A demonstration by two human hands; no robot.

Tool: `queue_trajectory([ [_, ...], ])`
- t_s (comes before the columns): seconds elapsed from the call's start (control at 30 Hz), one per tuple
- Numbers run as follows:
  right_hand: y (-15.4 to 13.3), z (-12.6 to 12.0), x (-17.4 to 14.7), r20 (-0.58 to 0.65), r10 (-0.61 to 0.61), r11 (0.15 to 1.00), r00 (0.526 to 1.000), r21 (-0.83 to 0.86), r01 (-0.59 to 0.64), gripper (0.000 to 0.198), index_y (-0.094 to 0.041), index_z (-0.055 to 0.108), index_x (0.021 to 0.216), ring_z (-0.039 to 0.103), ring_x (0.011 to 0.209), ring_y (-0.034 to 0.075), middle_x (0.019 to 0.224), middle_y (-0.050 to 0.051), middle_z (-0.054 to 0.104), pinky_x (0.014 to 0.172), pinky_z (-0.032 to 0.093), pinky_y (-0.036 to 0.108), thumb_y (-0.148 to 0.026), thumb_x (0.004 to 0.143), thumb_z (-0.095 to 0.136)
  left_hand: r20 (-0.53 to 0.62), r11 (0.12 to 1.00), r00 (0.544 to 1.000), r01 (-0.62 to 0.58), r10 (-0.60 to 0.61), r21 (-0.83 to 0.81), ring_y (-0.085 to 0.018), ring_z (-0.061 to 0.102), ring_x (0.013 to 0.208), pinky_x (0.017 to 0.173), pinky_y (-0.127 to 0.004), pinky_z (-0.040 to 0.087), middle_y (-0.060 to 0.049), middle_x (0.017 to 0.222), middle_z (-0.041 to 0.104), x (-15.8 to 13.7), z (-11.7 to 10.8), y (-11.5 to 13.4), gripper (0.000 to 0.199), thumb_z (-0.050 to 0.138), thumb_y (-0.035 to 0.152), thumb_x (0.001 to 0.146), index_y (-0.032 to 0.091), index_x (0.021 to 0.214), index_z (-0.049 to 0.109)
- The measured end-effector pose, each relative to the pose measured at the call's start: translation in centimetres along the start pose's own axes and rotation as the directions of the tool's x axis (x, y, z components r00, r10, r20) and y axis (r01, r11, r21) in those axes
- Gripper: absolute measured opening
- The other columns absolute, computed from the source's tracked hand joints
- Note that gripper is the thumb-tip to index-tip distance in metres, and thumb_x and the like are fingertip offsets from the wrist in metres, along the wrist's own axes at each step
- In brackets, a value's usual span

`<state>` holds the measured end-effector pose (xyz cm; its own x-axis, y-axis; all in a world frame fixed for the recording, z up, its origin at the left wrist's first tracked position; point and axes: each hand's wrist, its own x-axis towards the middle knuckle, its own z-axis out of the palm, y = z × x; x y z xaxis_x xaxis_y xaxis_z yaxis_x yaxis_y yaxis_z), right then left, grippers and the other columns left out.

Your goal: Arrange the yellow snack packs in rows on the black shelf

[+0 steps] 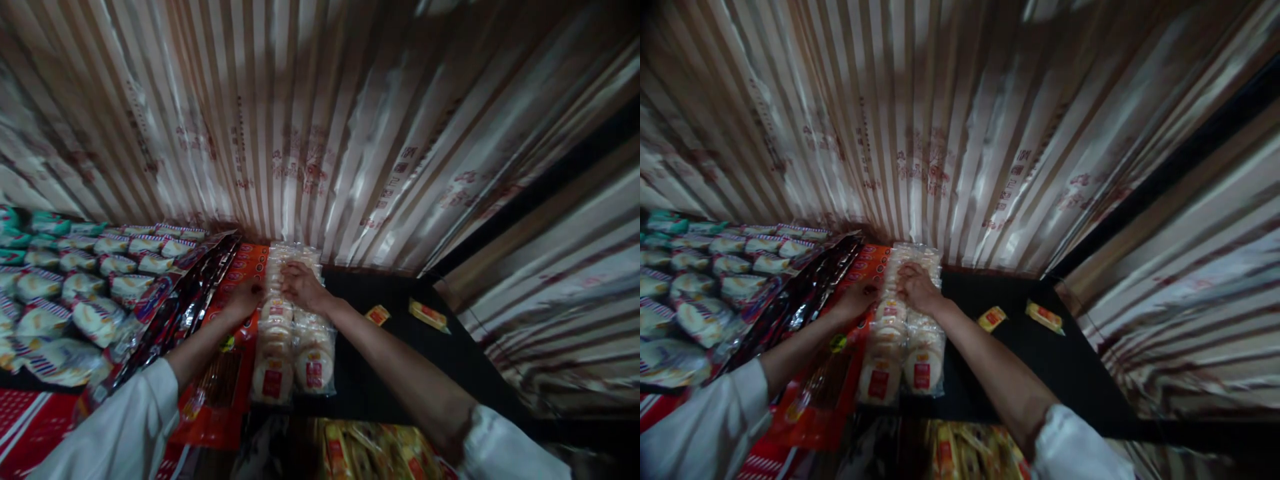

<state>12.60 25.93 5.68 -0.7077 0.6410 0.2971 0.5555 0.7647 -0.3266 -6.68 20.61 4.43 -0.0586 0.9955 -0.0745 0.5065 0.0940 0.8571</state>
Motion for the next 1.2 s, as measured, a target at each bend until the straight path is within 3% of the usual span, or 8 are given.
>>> queue_trajectory([
  [0.1,-0.3,0.1,0.2,0.008,0.011,1.0,1.0,0.009,-0.011,0.012,-0.018,0.067,0.069,0.054,0.114,0.024,0.099,0.009,0.069,0.104,0.036,0.042,-0.014,0.063,0.076,-0.028,0.991,0.996,0.092,-0.09,0.1,-0.013,0.054,0.058,0.056,-0.025,0.037,-0.001,0.065,0.061,-0.9,-0.9,0.6,0.01,0.054,0.028,0.073,0.018,0.071,0.056],
  [0.23,-0.6,0.1,0.4,0.013,-0.015,1.0,1.0,0.005,0.015,0.012,-0.018,0.064,0.066,0.06,0.104,0.021,0.085,0.006,0.07,0.106,0.034,0.041,-0.01,0.065,0.073,0.222,0.99,0.966,0.116,-0.132,0.084,-0.011,0.047,0.048,0.05,-0.025,0.033,0.002,0.053,0.053,-2.4,-1.9,0.7,0.031,0.056,0.046,0.073,0.017,0.061,0.054],
  [0.33,-0.6,0.1,0.4,0.004,-0.018,1.0,1.0,-0.013,0.018,0.011,-0.018,0.064,0.066,0.06,0.104,0.022,0.087,0.006,0.07,0.105,0.035,0.042,-0.011,0.065,0.072,0.313,0.996,0.947,0.084,-0.071,-0.029,-0.01,0.047,0.05,0.051,-0.024,0.034,0.003,0.055,0.054,-3.0,-1.8,0.5,0.026,0.064,0.04,0.065,0.016,0.065,0.055],
  [0.7,-0.9,-0.1,-1.4,-0.008,-0.075,0.997,0.997,-0.015,0.075,0.012,-0.019,0.071,0.077,0.047,0.122,0.027,0.112,0.01,0.065,0.103,0.036,0.046,-0.029,0.07,0.074,0.002,0.99,1.0,0.017,-0.017,-0.139,-0.011,0.053,0.061,0.06,-0.022,0.041,0.003,0.063,0.058,-2.8,0.1,0.7,0.003,0.057,0.018,0.066,0.017,0.069,0.055],
  [0.87,-0.2,1.5,-1.6,0.004,0.012,1.0,1.0,-0.012,-0.011,0.003,-0.018,0.068,0.069,0.047,0.121,0.027,0.111,0.01,0.065,0.103,0.035,0.047,-0.019,0.066,0.07,-0.092,0.996,0.995,0.051,-0.045,0.067,-0.013,0.058,0.069,0.061,-0.022,0.04,-0.003,0.075,0.066,-4.1,-0.7,1.5,0.014,0.056,0.029,0.076,0.016,0.081,0.06],
  [0.97,0.2,2.1,-1.5,-0.039,0.015,1.0,0.999,0.007,-0.015,0.006,-0.018,0.067,0.07,0.045,0.123,0.028,0.113,0.01,0.064,0.104,0.035,0.046,-0.019,0.064,0.069,0.022,0.982,0.999,0.029,-0.034,0.186,-0.015,0.059,0.071,0.06,-0.023,0.038,-0.003,0.073,0.066,-5.3,-1.1,1.2,0.022,0.056,0.038,0.077,0.017,0.075,0.063],
  [1.07,0.2,2.1,-1.3,-0.023,0.011,1.0,1.0,0.022,-0.01,0.006,-0.019,0.066,0.069,0.05,0.119,0.026,0.107,0.009,0.066,0.104,0.035,0.046,-0.019,0.064,0.069,0.179,0.995,0.984,-0.007,-0.012,0.104,-0.013,0.056,0.062,0.055,-0.022,0.037,0.001,0.062,0.062,-5.8,-0.8,0.3,0.019,0.061,0.035,0.07,0.017,0.071,0.061],
  [1.2,-1.1,0.8,-1.8,-0.012,-0.008,1.0,1.0,0.029,0.008,0.008,-0.018,0.067,0.075,0.05,0.119,0.026,0.109,0.01,0.066,0.105,0.034,0.046,-0.021,0.069,0.071,0.121,0.997,0.991,0.062,-0.056,-0.041,-0.01,0.052,0.051,0.052,-0.02,0.038,0.005,0.054,0.054,-5.5,0.1,-0.4,0.004,0.056,0.02,0.069,0.017,0.07,0.057],
])
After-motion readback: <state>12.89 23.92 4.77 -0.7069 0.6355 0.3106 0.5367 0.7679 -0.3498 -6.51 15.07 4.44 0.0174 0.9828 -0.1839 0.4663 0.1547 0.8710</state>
